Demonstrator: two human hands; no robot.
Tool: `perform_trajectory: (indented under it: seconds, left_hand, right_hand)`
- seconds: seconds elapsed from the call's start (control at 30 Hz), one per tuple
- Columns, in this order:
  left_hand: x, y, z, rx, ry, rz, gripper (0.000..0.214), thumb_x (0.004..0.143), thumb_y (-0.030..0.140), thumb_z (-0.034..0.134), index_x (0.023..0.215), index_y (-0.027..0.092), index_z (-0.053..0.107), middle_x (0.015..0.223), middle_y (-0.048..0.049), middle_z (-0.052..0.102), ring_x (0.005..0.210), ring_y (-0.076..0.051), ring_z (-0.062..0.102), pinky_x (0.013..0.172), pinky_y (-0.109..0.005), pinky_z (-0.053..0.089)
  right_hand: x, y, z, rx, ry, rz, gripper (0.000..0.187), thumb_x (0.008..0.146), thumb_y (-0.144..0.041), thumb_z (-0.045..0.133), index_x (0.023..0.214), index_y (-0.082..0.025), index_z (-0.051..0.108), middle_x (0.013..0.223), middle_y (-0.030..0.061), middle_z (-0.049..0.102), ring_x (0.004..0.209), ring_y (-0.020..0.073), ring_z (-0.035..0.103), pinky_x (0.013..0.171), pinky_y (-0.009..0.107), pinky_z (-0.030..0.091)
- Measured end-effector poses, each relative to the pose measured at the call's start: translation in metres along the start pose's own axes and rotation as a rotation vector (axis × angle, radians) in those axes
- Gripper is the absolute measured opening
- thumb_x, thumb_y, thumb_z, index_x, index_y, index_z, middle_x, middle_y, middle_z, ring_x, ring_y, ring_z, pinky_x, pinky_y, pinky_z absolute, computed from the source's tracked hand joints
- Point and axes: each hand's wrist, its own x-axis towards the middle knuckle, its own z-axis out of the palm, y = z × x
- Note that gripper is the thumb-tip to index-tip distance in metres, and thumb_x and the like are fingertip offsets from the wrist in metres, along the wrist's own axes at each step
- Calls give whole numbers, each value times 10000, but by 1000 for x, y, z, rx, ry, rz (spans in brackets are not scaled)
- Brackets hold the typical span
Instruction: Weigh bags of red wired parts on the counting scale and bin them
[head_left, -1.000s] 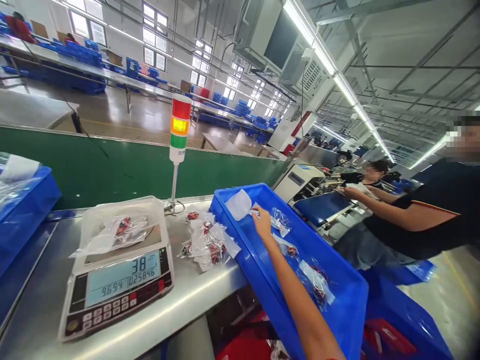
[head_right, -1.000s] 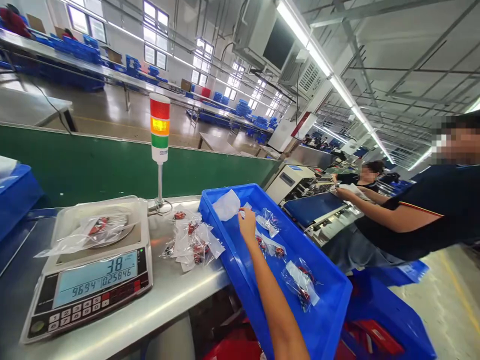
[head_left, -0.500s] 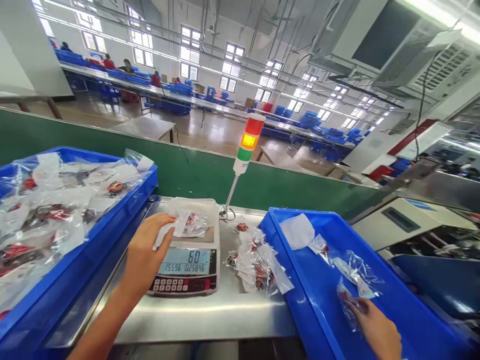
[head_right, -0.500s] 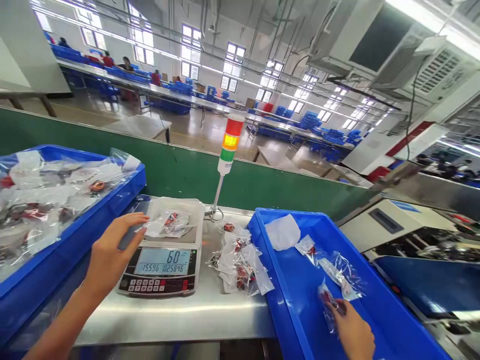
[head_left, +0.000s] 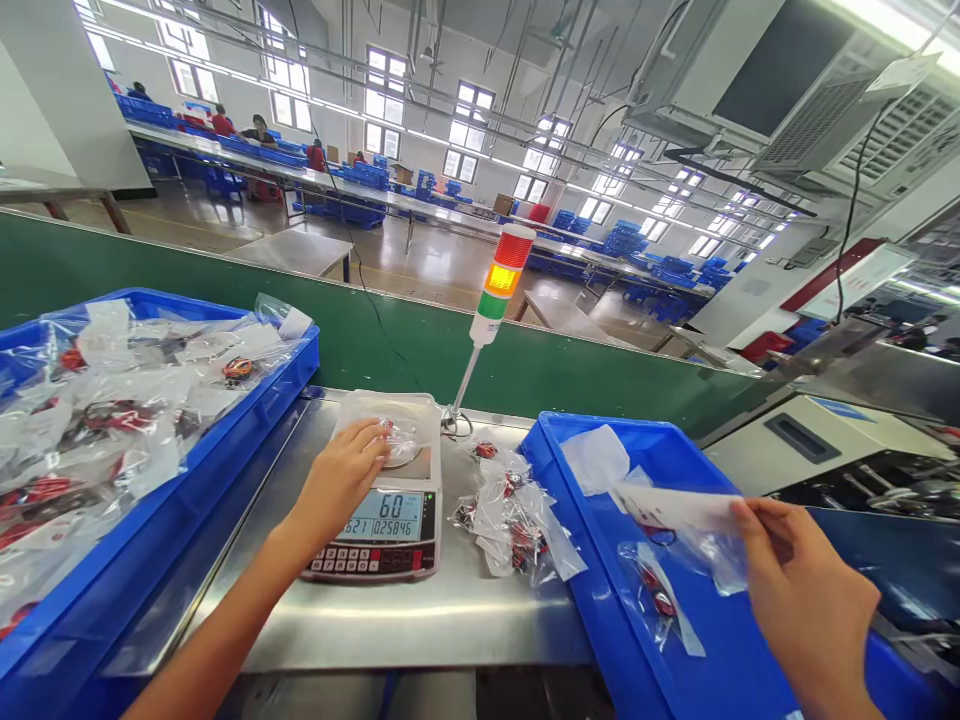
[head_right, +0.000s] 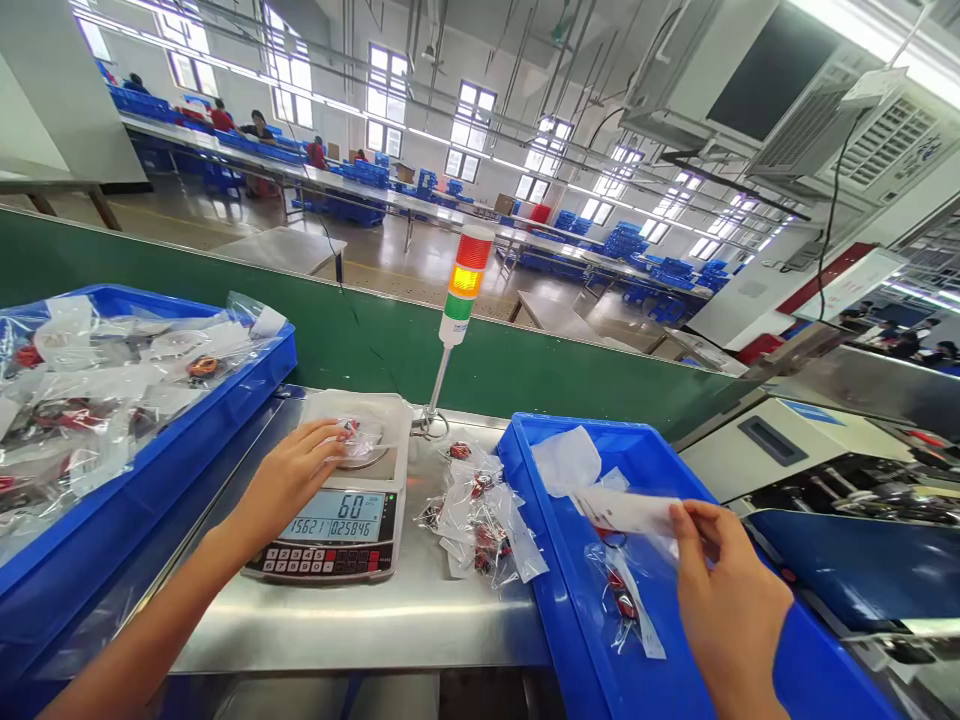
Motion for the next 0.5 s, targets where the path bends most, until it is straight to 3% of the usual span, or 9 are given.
perform_trajectory:
  seconds: [0.13, 0.3, 0.4, 0.5]
  left_hand:
    - [28, -7, -14, 16, 106, -140, 322, 1030, 333, 373, 1001, 209, 669, 1005, -79, 767, 899, -239, 721, 776, -336, 545]
    - [46, -13, -70, 25, 315, -325, 285, 985, 420, 453, 971, 230, 665, 959, -41, 770, 818, -227, 708, 729, -298, 482]
    - [37, -11, -98, -22, 390, -378, 284, 940, 442, 482, 936, 245, 688, 935, -15, 772, 818, -226, 696, 748, -300, 479]
    - [26, -5, -114, -113, 428, -408, 298, 910, 480, 505, 902, 250, 695, 909, -2, 772, 816, -220, 699, 763, -302, 487]
  right_hand:
    - [12, -96, 25, 324, -80, -167, 496, 812, -752, 524, 829, -267, 627, 783, 71, 748, 771, 275, 707, 734, 384, 524]
    - [14, -198, 91, 692, -258, -401, 370, 900, -600, 543, 810, -245, 602, 736, 12, 714, 717, 188, 660, 689, 294, 507]
    - [-5, -235, 123, 788, -348, -497, 319, 931, -533, 523, 811, -248, 604, 761, 6, 715, 740, 183, 660, 726, 298, 505]
    - [-35, -244, 140, 800, -582, -582, 295, 941, -508, 545, 831, -255, 649, 826, 13, 746, 803, 199, 686, 800, 326, 510]
